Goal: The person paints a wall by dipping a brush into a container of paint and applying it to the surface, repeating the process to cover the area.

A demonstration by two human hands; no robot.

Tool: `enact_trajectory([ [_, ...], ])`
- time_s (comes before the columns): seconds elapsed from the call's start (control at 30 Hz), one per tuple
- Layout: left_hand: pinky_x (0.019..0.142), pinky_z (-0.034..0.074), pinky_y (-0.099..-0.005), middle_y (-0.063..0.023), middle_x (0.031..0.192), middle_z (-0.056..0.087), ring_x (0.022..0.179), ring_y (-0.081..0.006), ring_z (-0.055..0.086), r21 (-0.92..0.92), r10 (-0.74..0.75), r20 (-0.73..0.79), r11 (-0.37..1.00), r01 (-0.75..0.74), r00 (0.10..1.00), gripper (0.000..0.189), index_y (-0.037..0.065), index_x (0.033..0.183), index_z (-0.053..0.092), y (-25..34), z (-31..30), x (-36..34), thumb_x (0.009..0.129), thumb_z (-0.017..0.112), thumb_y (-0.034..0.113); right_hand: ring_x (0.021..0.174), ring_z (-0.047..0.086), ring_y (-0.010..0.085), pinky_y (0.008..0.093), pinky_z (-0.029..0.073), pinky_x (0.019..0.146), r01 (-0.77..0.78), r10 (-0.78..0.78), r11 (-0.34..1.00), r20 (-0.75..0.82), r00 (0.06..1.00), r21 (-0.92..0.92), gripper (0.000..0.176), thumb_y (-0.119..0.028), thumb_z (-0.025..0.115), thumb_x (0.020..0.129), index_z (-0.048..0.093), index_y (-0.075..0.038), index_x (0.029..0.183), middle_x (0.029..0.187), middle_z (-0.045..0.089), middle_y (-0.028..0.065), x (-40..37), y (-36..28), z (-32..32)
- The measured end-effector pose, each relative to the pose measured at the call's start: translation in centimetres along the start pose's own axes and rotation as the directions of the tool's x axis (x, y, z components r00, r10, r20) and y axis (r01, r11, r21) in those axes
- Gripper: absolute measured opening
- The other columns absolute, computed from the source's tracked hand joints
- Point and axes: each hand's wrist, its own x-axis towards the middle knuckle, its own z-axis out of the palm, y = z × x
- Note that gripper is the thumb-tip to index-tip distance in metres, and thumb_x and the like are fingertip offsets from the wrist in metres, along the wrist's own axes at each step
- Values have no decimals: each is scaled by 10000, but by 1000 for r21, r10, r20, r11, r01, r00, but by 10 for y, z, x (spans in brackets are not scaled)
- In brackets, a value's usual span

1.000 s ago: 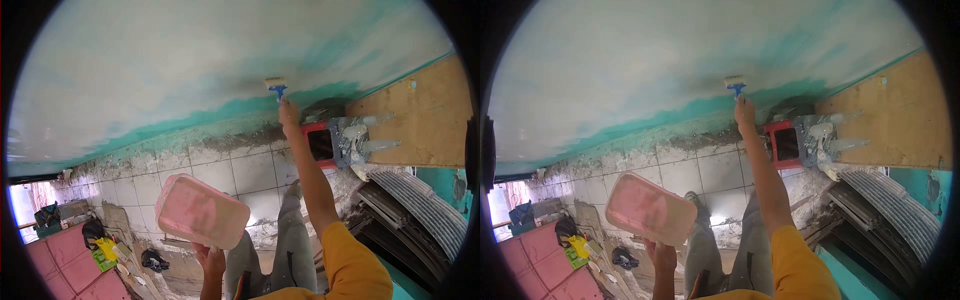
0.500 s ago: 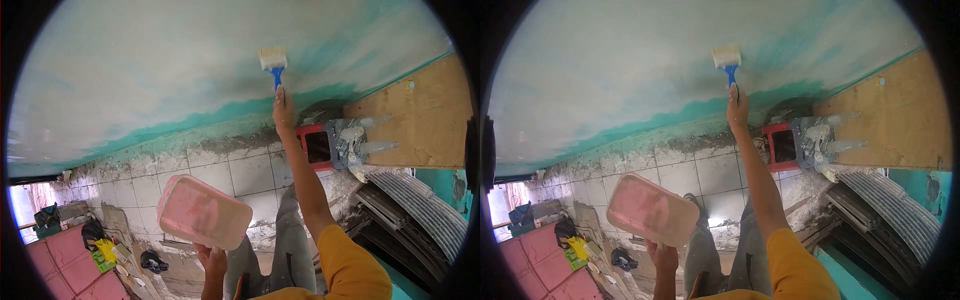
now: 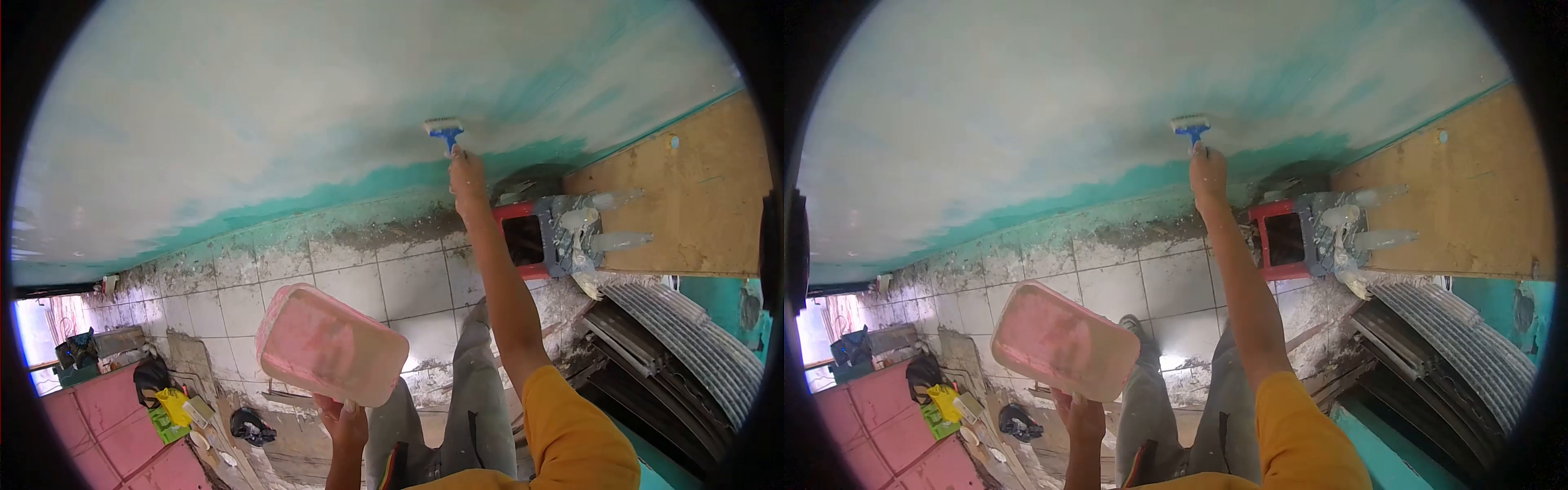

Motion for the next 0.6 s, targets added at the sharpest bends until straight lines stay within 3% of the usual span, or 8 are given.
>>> enact_trajectory([
  [0.07,1058,331,-450,-133,1406,340,1286,-280,375,4,3,16,1000,-3,1000,726,71,1430,190,4,6,1,844,613,137,434,304,66,235,251,384,39,-41,995,24,999,96,326,-323,472,963,601,-23,962,587,365,-39,-31,-58,-12],
  [0.13,1028,364,-425,-93,1358,368,1256,-241,397,-62,-32,-37,998,29,999,802,97,1419,184,10,16,2,792,684,99,436,268,41,218,226,383,186,-198,947,20,980,262,324,-331,487,966,598,-26,978,597,344,-58,-59,-94,-24],
  [0.23,1027,362,-417,-101,1326,381,1231,-229,411,30,-20,24,999,19,1000,777,77,1404,196,12,23,8,800,682,114,463,276,28,208,236,406,149,-163,922,10,987,358,348,-343,492,969,598,-20,1041,611,328,-59,-97,-136,-45],
  [0.37,1010,372,-392,-99,1301,395,1203,-203,423,-32,-5,71,999,7,998,731,60,1382,220,29,54,17,815,675,141,537,384,28,197,334,474,205,-235,912,42,971,356,372,-324,477,978,598,-3,1121,670,449,-43,-134,-151,-90],
  [0.43,989,390,-368,-86,1296,402,1187,-184,433,-14,-4,138,1000,6,990,716,62,1380,226,45,75,22,829,669,177,550,435,41,204,377,499,367,-364,914,-51,930,171,394,-305,486,975,575,9,1195,738,533,-6,-157,-155,-112],
  [0.6,946,431,-347,-80,1297,402,1183,-181,444,-37,58,243,998,-51,968,734,58,1386,226,71,108,29,830,681,208,560,490,74,218,415,531,380,-340,896,-196,920,231,386,-277,509,955,585,30,1175,747,578,39,-236,-176,-174],
])
